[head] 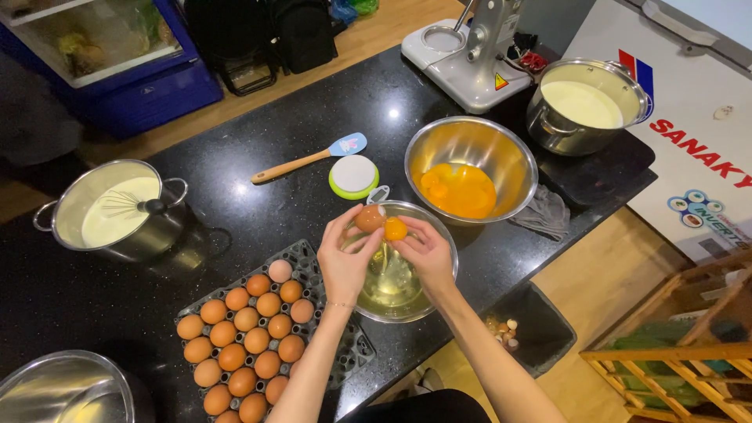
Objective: Cracking eggs and separating the yolks from the whites into separate metal bowls
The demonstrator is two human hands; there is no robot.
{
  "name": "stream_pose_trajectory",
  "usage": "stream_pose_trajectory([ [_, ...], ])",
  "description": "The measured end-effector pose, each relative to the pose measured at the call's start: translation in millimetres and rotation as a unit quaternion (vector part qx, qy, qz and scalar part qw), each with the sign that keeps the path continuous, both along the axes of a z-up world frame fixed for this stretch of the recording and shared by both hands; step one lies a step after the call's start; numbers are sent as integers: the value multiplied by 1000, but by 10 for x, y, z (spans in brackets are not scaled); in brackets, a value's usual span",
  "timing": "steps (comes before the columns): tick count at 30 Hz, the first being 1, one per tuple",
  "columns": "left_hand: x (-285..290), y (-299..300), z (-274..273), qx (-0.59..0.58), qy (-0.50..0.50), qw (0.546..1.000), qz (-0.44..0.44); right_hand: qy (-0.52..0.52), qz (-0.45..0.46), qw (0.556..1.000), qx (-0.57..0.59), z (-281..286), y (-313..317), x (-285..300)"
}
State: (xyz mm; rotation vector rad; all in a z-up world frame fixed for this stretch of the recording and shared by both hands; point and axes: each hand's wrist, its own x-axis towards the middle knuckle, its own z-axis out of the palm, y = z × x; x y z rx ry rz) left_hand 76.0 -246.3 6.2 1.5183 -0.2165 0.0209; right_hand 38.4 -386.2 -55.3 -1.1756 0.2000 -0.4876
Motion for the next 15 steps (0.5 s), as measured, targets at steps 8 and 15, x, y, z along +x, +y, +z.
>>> stream_pose_trajectory([
  [8, 94, 107, -146, -17, -1, 999, 52, -2, -4, 1000, 11, 173, -14, -41],
  [15, 204, 302, -369, 308, -286, 907, 44, -12, -10, 1000, -3, 229, -72, -65],
])
